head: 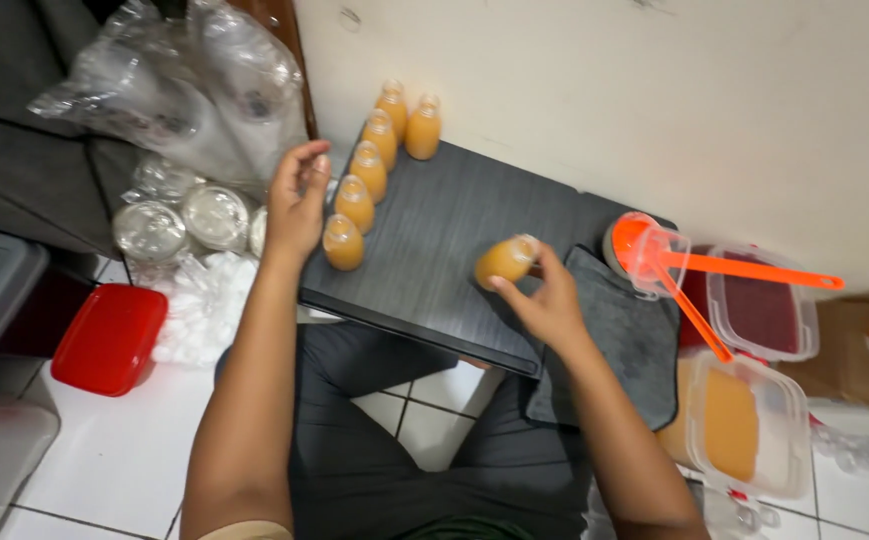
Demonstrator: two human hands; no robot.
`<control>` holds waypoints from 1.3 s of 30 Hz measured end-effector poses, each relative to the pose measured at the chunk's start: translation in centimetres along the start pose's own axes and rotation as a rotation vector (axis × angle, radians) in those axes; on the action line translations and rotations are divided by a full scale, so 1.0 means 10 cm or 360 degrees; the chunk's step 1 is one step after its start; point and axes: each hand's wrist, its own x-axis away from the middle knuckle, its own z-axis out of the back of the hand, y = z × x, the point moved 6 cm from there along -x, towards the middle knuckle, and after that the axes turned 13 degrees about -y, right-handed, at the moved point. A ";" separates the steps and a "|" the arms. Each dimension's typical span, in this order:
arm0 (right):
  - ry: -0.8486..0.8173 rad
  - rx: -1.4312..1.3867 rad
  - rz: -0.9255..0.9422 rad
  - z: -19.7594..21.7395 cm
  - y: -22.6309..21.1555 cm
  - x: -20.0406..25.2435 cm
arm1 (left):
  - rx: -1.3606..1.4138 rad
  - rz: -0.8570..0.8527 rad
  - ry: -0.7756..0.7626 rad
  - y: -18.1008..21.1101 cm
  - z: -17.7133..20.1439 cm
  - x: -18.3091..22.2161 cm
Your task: The person scoops an orange liquid from a large container using an orange ladle and pours it into small plastic bottles. The filled bottles are placed on a black tray. The person also arranges empty bottles on the floor and uses a small container as a funnel to assist with pouring.
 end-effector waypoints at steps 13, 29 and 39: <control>-0.0152 -0.0051 -0.0055 -0.93 0.10 -1.22 | 0.0326 0.0495 -0.0597 -0.81 -0.33 -0.47; -0.0151 0.0295 -0.0159 -1.12 0.16 -1.44 | 0.0467 0.0635 -0.0934 -0.71 -0.51 -0.47; -0.0174 0.0376 -0.0134 -1.14 0.18 -1.42 | 0.0348 0.0667 -0.0917 -0.66 -0.50 -0.52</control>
